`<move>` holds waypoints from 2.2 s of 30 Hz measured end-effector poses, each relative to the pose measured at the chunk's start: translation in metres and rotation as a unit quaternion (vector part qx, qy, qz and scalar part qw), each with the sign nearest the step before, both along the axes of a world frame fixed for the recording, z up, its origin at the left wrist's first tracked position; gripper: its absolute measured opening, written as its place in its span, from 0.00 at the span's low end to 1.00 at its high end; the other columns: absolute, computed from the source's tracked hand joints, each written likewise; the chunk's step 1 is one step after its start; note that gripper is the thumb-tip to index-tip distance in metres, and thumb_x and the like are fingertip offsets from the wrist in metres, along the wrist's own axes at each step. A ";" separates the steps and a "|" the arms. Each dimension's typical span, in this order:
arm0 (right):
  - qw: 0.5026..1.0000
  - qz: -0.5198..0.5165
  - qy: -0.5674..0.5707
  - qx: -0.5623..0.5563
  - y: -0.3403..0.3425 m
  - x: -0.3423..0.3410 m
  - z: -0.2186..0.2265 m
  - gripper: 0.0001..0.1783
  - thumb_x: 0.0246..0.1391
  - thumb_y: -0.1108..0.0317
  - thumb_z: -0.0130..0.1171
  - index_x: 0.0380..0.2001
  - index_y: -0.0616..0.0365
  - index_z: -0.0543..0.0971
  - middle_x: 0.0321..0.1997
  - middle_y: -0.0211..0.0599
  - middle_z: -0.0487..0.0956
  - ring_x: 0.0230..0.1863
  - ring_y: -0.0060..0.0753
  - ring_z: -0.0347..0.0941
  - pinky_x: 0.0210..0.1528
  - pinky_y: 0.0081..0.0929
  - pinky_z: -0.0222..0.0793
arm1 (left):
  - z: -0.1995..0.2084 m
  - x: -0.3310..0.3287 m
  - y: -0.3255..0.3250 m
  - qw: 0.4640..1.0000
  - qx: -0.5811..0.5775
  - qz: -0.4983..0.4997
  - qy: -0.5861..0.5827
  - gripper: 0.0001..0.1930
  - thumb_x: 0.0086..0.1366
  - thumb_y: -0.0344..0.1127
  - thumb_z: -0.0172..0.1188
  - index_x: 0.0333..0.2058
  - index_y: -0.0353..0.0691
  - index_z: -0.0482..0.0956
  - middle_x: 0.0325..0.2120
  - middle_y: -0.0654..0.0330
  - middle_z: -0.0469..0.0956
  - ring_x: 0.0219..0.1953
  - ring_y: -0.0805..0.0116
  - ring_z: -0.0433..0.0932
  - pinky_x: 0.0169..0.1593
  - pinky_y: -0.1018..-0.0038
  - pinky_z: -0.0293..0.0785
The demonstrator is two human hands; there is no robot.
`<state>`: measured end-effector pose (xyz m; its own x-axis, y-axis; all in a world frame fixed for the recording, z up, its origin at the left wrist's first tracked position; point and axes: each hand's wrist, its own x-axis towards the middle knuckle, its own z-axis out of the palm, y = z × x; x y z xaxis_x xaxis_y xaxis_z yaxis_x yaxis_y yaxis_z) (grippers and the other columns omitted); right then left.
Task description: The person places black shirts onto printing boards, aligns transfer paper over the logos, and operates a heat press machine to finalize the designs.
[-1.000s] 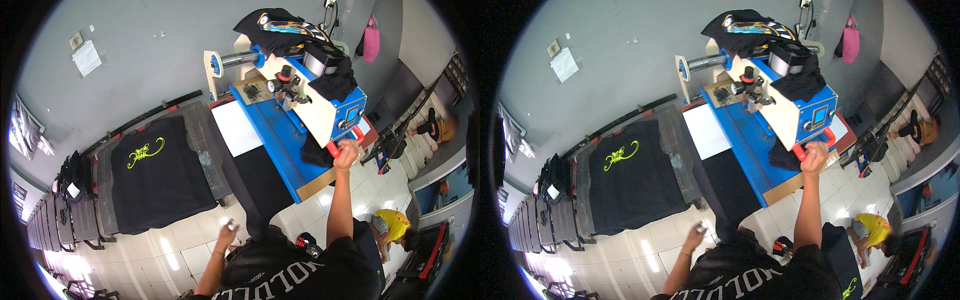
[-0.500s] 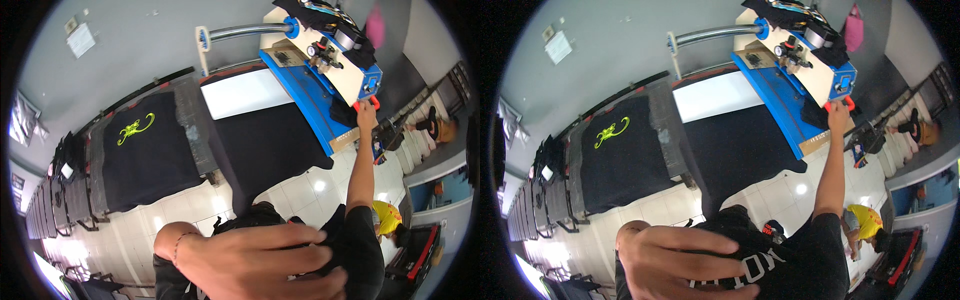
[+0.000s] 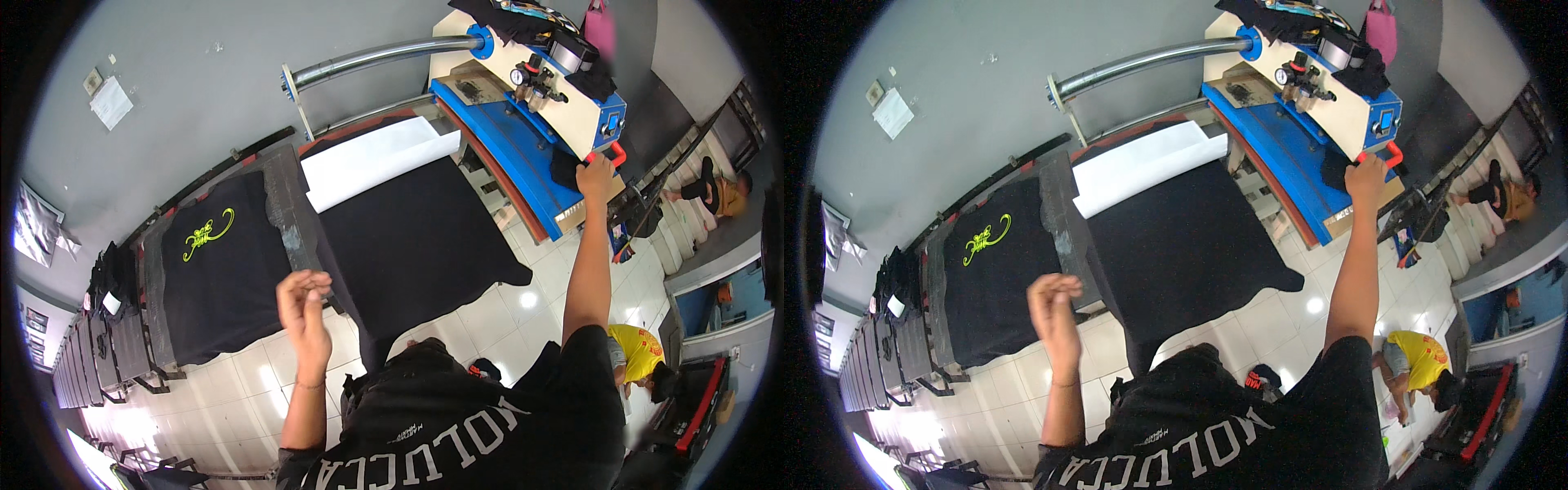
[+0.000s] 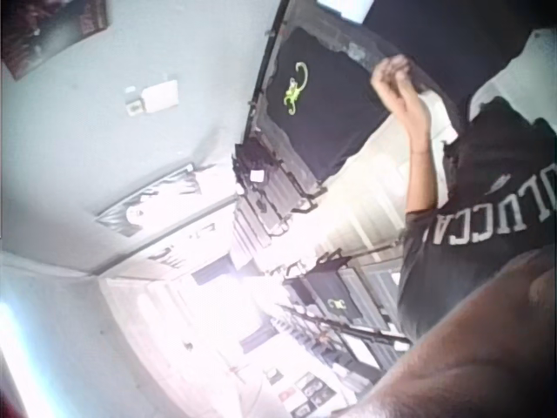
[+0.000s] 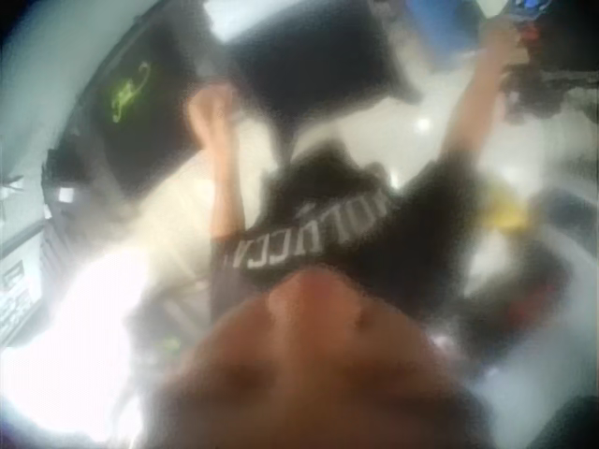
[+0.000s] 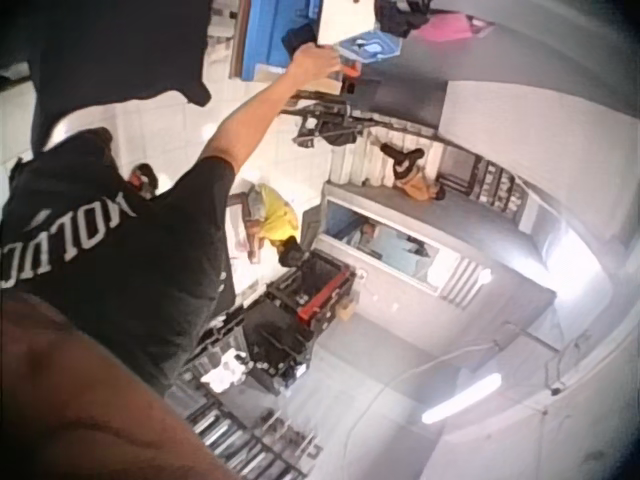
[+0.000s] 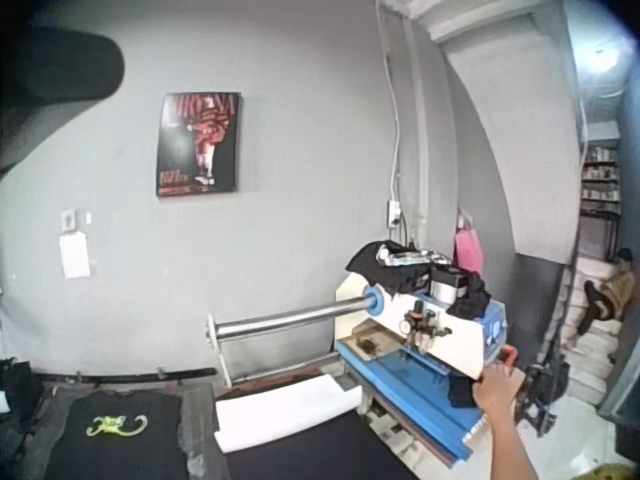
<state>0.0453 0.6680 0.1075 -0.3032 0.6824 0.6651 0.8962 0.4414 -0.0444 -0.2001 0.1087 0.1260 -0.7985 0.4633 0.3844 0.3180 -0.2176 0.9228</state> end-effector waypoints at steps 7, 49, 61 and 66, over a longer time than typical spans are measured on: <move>0.849 0.277 0.140 -0.428 -0.145 -0.046 -0.061 0.19 0.62 0.60 0.54 0.47 0.67 0.75 0.51 0.52 0.77 0.57 0.47 0.71 0.62 0.39 0.62 | -0.270 0.023 -0.046 0.792 -0.121 -0.061 -0.595 0.35 0.71 0.58 0.47 0.66 0.38 0.57 0.64 0.48 0.63 0.65 0.57 0.62 0.67 0.64 0.59; 0.541 0.532 0.390 -0.522 -0.483 -0.486 0.189 0.18 0.62 0.54 0.58 0.43 0.58 0.78 0.45 0.34 0.79 0.47 0.29 0.73 0.54 0.30 0.65 | 0.151 -0.469 -0.480 0.982 0.024 0.160 -0.092 0.14 0.69 0.42 0.57 0.41 0.37 0.79 0.34 0.63 0.81 0.35 0.74 0.78 0.41 0.78 0.74; 0.458 0.587 0.451 -0.492 -0.568 -0.475 0.210 0.19 0.65 0.56 0.55 0.49 0.60 0.76 0.51 0.36 0.77 0.54 0.29 0.70 0.61 0.33 0.60 | 0.183 -0.442 -0.550 0.971 0.108 0.211 -0.024 0.17 0.69 0.43 0.57 0.46 0.34 0.77 0.41 0.60 0.80 0.43 0.71 0.77 0.50 0.73 0.71; 0.554 0.435 0.418 -0.574 -0.607 -0.399 0.096 0.22 0.63 0.54 0.56 0.52 0.61 0.75 0.52 0.36 0.77 0.53 0.30 0.71 0.59 0.32 0.63 | 0.085 -0.348 -0.584 0.932 -0.007 0.340 -0.126 0.18 0.68 0.42 0.59 0.46 0.31 0.77 0.43 0.59 0.80 0.44 0.74 0.77 0.51 0.76 0.70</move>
